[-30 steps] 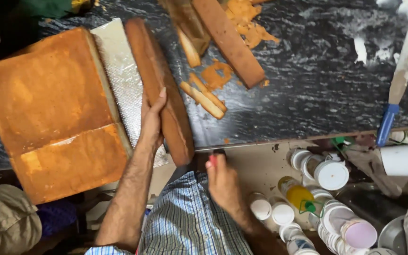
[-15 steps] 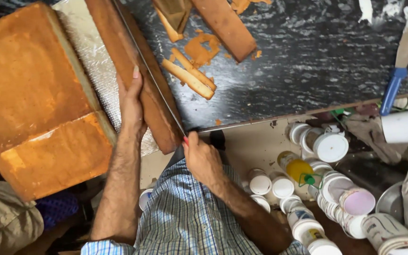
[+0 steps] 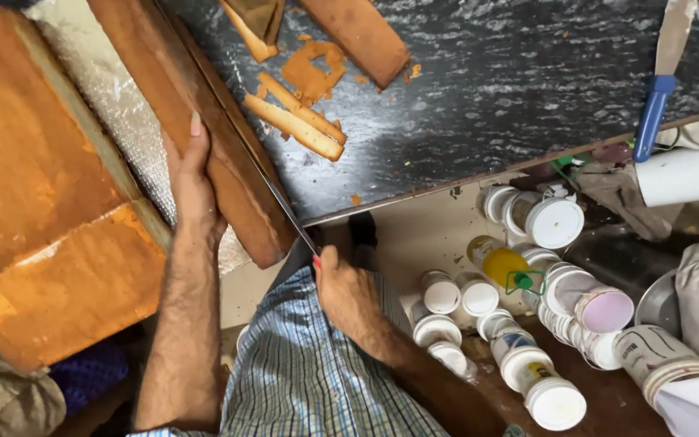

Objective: Assembling and trimming layers of cake on a bakery production table.

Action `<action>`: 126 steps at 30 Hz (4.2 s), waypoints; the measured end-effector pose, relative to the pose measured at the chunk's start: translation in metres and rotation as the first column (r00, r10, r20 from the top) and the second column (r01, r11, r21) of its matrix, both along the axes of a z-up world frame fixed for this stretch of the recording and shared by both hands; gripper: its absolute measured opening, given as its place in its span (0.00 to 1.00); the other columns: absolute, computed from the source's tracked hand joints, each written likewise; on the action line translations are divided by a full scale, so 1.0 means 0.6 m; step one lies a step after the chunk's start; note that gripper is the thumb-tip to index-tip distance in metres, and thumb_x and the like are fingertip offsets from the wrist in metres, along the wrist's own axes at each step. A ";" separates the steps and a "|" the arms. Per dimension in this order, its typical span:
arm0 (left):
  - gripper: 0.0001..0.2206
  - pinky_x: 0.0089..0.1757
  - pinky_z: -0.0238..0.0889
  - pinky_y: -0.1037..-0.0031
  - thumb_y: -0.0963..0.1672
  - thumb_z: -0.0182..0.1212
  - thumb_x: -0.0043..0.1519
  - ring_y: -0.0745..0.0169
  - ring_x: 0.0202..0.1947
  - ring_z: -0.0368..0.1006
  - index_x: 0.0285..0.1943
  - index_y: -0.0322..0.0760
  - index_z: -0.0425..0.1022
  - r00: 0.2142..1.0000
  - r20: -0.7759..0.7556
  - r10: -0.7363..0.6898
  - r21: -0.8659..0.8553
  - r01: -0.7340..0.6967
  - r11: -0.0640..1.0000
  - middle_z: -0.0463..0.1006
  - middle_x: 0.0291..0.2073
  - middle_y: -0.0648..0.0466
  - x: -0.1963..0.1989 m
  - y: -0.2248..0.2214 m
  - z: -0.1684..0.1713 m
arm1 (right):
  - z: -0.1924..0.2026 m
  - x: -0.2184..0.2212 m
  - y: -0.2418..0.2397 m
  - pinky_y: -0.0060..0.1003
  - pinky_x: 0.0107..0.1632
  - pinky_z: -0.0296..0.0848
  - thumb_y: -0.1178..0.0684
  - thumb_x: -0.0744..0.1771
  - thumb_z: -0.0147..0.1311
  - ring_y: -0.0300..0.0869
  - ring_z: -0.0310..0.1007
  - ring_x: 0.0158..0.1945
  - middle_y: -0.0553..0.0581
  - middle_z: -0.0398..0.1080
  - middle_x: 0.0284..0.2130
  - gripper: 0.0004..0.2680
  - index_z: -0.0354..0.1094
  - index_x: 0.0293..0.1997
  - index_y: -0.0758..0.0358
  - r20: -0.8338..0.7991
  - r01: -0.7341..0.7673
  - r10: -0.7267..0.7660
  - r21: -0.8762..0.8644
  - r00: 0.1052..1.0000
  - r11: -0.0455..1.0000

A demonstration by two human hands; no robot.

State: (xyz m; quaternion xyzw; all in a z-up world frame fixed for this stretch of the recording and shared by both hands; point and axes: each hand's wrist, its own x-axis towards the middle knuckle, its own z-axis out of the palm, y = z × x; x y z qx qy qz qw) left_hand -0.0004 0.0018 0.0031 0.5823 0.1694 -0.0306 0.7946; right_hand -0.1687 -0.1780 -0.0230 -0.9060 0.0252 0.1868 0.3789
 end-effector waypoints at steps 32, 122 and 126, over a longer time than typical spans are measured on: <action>0.30 0.65 0.64 0.56 0.49 0.56 0.71 0.51 0.69 0.66 0.79 0.41 0.49 1.000 -0.008 -0.009 0.020 0.010 1.000 0.66 0.71 0.47 -0.011 0.023 -0.029 | -0.087 -0.077 0.000 0.60 0.29 0.72 0.49 0.71 0.45 0.66 0.75 0.25 0.75 0.71 0.21 0.11 0.58 0.44 0.71 -0.132 0.049 -0.033 0.119 0.991 0.992; 0.29 0.69 0.53 0.52 0.47 0.65 0.63 0.39 0.75 0.57 0.72 0.32 0.63 0.973 0.181 0.146 0.927 -0.218 0.307 0.64 0.71 0.40 -0.157 0.414 0.062 | -0.059 0.416 0.198 0.41 0.53 0.75 0.58 0.66 0.58 0.44 0.75 0.50 0.60 0.73 0.49 0.26 0.55 0.73 0.67 -0.277 0.253 -0.052 0.762 0.959 0.596; 0.40 0.65 0.32 0.34 0.59 0.58 0.59 0.29 0.75 0.39 0.75 0.32 0.58 0.998 -0.035 0.054 0.997 0.039 -0.066 0.49 0.77 0.38 -0.120 0.438 0.010 | -0.029 0.394 0.232 0.37 0.50 0.74 0.57 0.67 0.57 0.42 0.76 0.45 0.58 0.76 0.44 0.23 0.58 0.72 0.65 -0.178 0.217 -0.132 0.658 0.975 0.721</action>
